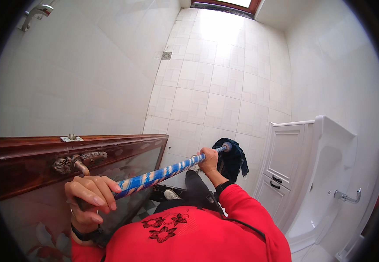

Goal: The person mops the floor in a bathroom, rinses the mop in a bucket of water, and continues mopping the floor around a squat toilet.

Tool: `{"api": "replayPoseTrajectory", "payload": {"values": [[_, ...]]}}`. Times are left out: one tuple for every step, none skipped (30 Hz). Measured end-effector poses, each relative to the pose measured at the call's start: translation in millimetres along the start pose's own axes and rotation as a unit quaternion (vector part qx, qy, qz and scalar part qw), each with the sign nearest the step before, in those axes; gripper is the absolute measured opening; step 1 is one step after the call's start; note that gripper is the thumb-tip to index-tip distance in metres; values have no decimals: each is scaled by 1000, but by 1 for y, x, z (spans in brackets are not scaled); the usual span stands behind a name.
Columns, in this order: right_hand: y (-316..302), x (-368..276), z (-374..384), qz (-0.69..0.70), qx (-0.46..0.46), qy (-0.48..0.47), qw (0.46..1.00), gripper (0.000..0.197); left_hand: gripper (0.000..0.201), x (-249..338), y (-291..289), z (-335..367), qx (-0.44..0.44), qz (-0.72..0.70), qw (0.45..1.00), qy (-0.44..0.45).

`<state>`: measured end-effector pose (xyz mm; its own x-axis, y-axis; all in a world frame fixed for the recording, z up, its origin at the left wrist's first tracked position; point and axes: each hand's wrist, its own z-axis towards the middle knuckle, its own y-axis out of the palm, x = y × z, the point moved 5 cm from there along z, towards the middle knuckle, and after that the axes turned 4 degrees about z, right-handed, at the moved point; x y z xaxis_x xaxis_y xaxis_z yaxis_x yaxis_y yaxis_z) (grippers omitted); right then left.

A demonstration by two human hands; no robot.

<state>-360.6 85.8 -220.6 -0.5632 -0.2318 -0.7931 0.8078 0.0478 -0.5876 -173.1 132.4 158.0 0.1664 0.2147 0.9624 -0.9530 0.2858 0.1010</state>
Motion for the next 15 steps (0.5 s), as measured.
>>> {"api": "replayPoseTrajectory", "payload": {"values": [[3,2,0,-17,22,10,1000,18,28,-1,-3,-1,3,15,1000,-11],[4,5,-1,-19,19,9,1000,18,28,-1,-3,-1,6,13,1000,-11],[-1,5,-2,-30,33,10,999,17,26,-1,-1,-2,-11,31,999,-4],[-5,6,-3,-42,47,12,998,17,24,-1,3,-5,-29,49,998,3],[-7,6,-4,-43,43,11,998,17,24,0,6,-12,-26,47,999,2],[-7,5,-5,-45,32,17,998,16,22,1,7,-18,-10,55,998,7],[-7,4,-8,-47,22,23,998,16,21,3,10,-26,4,63,998,11],[-4,-4,-12,-38,14,0,999,15,19,9,16,-40,40,79,996,16],[-2,-15,-19,-35,12,-16,999,15,19,14,24,-54,39,82,996,14],[5,-23,-27,-20,8,-15,1000,15,20,21,28,-71,65,97,993,28],[12,-29,-37,-6,3,-15,1000,16,20,28,32,-89,92,110,989,44],[15,-33,-47,-8,6,-15,1000,16,15,30,39,-104,116,111,986,46],[19,-38,-57,-8,10,-17,1000,16,15,32,43,-120,112,110,987,44],[26,-40,-65,5,16,-28,999,16,12,37,50,-137,66,120,988,73],[27,-33,-79,16,27,-43,999,15,10,30,53,-152,12,113,988,100]]}}
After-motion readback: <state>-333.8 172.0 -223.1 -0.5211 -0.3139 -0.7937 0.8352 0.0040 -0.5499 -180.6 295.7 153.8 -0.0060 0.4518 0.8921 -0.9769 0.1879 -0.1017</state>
